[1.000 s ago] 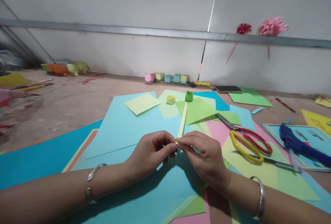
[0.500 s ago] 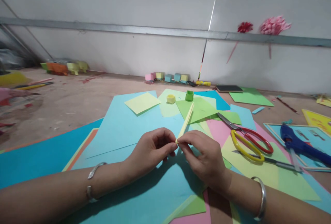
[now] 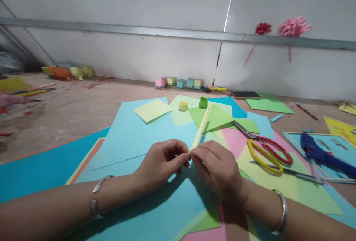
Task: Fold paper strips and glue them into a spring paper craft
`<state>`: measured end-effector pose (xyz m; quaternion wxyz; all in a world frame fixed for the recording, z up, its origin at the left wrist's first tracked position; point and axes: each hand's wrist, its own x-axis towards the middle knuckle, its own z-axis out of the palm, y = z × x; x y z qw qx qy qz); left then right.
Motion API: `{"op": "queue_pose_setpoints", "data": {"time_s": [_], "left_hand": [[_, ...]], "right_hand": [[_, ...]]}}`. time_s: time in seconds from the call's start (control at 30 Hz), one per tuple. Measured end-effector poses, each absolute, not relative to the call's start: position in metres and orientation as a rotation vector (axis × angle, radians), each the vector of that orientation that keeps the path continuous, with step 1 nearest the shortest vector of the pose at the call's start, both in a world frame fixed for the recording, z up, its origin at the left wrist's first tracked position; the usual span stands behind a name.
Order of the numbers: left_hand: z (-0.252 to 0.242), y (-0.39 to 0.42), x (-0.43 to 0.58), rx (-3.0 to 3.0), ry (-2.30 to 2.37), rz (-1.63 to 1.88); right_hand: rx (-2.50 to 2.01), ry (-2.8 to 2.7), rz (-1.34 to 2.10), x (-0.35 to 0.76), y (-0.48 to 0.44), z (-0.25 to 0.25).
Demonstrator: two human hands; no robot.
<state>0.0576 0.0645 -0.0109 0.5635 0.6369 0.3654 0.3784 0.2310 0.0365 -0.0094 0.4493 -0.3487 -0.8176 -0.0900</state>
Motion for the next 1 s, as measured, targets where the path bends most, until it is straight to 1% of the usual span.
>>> {"op": "queue_pose_setpoints", "data": {"time_s": [0.33,0.7,1.0], "left_hand": [[-0.0141,0.0648,0.0568,1.456,0.822,0.858],[-0.0133,0.0657,0.0580,1.394,0.800,0.844],[-0.0092,0.0664,0.0566,1.276,0.776,0.909]], "right_hand": [[-0.749,-2.172,-0.418,0.2413,0.0410,-0.0167],[-0.794,-2.092,-0.239,0.2338,0.0396,-0.0098],[-0.718,-2.157,-0.242,0.2378,0.0426,-0.0093]]}}
